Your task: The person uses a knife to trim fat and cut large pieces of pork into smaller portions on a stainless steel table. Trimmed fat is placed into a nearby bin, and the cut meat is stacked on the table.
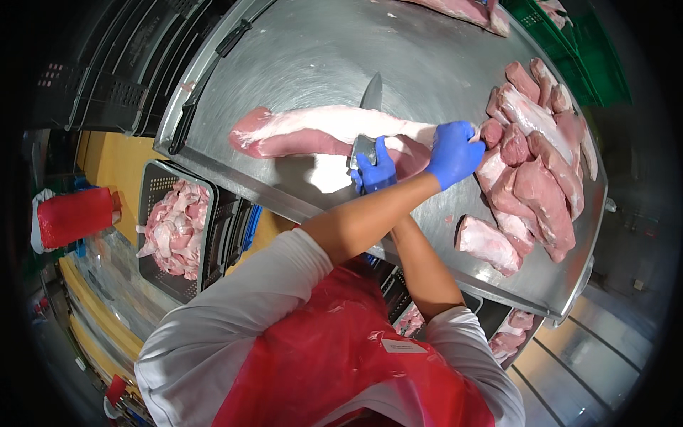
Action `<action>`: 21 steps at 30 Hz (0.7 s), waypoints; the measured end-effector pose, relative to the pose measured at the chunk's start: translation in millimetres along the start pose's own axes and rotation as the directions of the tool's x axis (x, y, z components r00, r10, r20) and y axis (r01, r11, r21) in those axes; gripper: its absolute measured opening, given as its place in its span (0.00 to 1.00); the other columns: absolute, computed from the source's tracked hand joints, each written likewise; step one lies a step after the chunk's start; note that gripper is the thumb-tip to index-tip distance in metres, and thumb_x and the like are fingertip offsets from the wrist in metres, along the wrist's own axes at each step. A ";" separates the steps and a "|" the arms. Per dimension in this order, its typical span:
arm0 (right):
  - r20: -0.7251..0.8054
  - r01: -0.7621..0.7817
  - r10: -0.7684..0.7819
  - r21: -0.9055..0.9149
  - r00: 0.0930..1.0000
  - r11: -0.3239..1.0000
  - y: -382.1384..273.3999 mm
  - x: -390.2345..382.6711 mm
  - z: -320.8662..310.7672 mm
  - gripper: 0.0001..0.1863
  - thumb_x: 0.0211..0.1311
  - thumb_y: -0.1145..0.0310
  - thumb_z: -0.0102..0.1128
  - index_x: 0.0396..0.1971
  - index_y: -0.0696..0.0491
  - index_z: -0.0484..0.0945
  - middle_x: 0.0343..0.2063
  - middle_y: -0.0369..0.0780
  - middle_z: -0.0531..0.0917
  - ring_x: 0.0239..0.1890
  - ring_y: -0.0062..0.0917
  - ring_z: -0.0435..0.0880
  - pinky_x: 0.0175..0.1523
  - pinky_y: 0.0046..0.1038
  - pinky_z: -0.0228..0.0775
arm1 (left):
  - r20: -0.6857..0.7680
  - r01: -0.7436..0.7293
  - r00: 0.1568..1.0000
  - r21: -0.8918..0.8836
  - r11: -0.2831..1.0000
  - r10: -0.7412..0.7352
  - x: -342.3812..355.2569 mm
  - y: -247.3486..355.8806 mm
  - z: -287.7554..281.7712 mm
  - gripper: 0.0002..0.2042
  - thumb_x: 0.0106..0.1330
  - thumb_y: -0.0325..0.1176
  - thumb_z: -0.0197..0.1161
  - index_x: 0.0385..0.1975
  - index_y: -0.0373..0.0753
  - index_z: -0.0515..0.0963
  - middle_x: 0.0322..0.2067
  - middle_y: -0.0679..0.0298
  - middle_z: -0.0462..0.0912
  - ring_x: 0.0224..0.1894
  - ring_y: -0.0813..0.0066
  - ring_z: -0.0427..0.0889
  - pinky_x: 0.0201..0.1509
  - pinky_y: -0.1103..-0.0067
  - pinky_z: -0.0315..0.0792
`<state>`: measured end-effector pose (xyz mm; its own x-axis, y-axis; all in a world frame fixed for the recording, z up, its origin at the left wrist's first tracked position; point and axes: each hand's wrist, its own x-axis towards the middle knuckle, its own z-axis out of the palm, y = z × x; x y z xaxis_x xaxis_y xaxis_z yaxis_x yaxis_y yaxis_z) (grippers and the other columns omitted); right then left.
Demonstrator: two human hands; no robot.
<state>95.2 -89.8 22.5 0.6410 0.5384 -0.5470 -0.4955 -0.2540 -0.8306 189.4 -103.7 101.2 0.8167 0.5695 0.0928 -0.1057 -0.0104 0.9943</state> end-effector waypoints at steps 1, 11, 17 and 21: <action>0.075 0.080 -0.082 0.029 0.994 0.996 8.8 -10.7 5.0 0.41 0.70 0.70 0.54 0.76 0.46 0.40 0.27 0.35 0.78 0.23 0.17 0.75 0.22 0.23 0.68 | -0.047 -0.021 0.999 -0.047 0.999 0.019 9.0 -0.4 -0.1 0.10 0.49 0.30 0.63 0.13 0.32 0.72 0.17 0.44 0.73 0.20 0.44 0.73 0.26 0.62 0.67; 0.052 0.015 -0.023 0.149 0.998 0.989 -18.4 12.0 46.9 0.43 0.71 0.74 0.51 0.76 0.40 0.35 0.34 0.33 0.75 0.28 0.15 0.72 0.29 0.18 0.69 | -0.029 -0.016 0.999 -0.163 0.986 0.012 4.9 6.0 -4.8 0.09 0.48 0.25 0.63 0.15 0.32 0.69 0.16 0.45 0.71 0.21 0.46 0.74 0.27 0.63 0.67; -0.040 0.086 -0.082 0.095 0.996 0.992 30.8 -22.6 60.8 0.43 0.71 0.74 0.51 0.76 0.38 0.36 0.30 0.34 0.74 0.25 0.16 0.72 0.25 0.20 0.68 | 0.059 0.007 0.998 -0.226 0.974 0.006 22.1 49.4 -28.9 0.07 0.48 0.26 0.62 0.14 0.33 0.72 0.19 0.43 0.76 0.26 0.41 0.78 0.30 0.59 0.69; 0.078 0.130 -0.150 0.221 0.986 0.967 -26.4 45.5 74.8 0.44 0.70 0.72 0.54 0.76 0.43 0.35 0.25 0.36 0.75 0.18 0.16 0.70 0.21 0.19 0.65 | -0.045 -0.095 0.995 -0.301 0.949 0.085 28.4 50.9 -32.8 0.11 0.48 0.25 0.62 0.13 0.32 0.67 0.14 0.46 0.69 0.18 0.48 0.70 0.26 0.64 0.65</action>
<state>93.6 1.5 27.3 0.6606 0.6312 -0.4063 -0.5251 0.0017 -0.8510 188.7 -61.2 152.8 0.7785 0.6028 0.1750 -0.3484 0.1831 0.9193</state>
